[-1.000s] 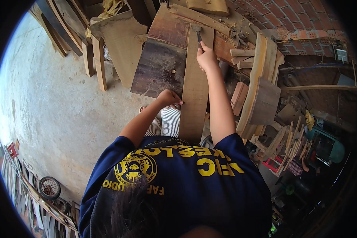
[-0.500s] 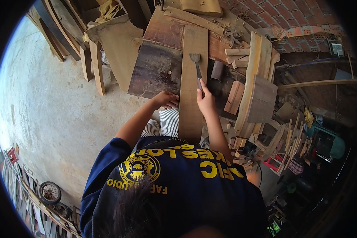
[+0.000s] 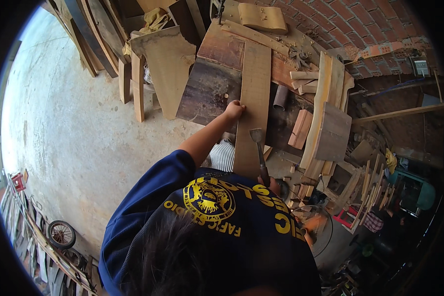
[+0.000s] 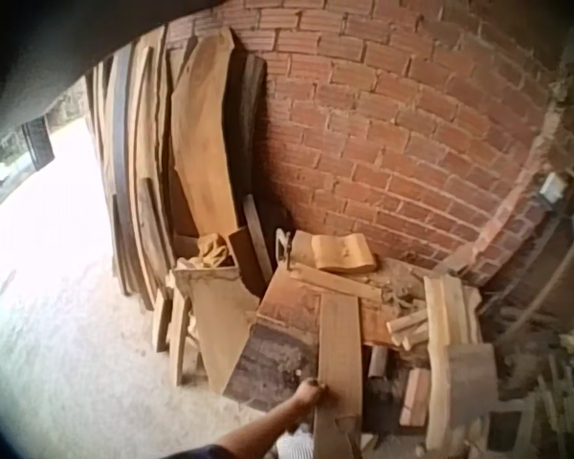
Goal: The person smooths or carves wooden planks using a hand chisel.
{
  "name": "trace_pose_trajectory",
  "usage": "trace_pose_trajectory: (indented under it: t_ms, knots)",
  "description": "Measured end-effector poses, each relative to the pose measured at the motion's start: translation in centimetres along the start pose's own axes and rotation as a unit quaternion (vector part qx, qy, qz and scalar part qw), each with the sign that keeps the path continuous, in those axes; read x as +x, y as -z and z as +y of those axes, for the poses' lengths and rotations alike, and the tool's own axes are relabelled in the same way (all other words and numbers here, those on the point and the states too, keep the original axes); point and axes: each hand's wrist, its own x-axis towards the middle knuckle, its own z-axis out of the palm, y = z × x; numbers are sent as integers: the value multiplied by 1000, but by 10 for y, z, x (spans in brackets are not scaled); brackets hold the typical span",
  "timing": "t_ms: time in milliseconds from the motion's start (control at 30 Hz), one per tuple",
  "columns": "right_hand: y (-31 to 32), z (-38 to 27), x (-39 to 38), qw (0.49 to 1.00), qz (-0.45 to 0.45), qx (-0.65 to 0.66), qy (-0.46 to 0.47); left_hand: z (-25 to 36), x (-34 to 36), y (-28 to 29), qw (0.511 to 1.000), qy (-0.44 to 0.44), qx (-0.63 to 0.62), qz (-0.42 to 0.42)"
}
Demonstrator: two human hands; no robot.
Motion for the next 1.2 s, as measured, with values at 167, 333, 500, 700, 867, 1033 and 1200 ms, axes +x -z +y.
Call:
trace_pose_trajectory:
  t_ms: [167,333,500,700,867,1033,1200]
  knots:
    - [1,-15,-10,1000,20,2,-8,15,-11,12,979,-104,162,73]
    - [-17,-5,-9,997,65,34,-7,54,-66,15,987,-149,-42,-53]
    - [-29,-3,-3,989,114,65,67,86,-113,7,974,-185,-128,3]
    - [-31,-12,10,979,81,119,142,131,-127,7,931,-305,-174,98]
    - [-26,-32,5,984,52,124,114,187,-149,-9,896,-417,-139,69]
    - [-29,-21,9,982,67,121,129,222,-166,-34,867,-481,-118,58]
    - [-22,-28,4,984,64,132,103,221,-164,-38,852,-515,-77,62]
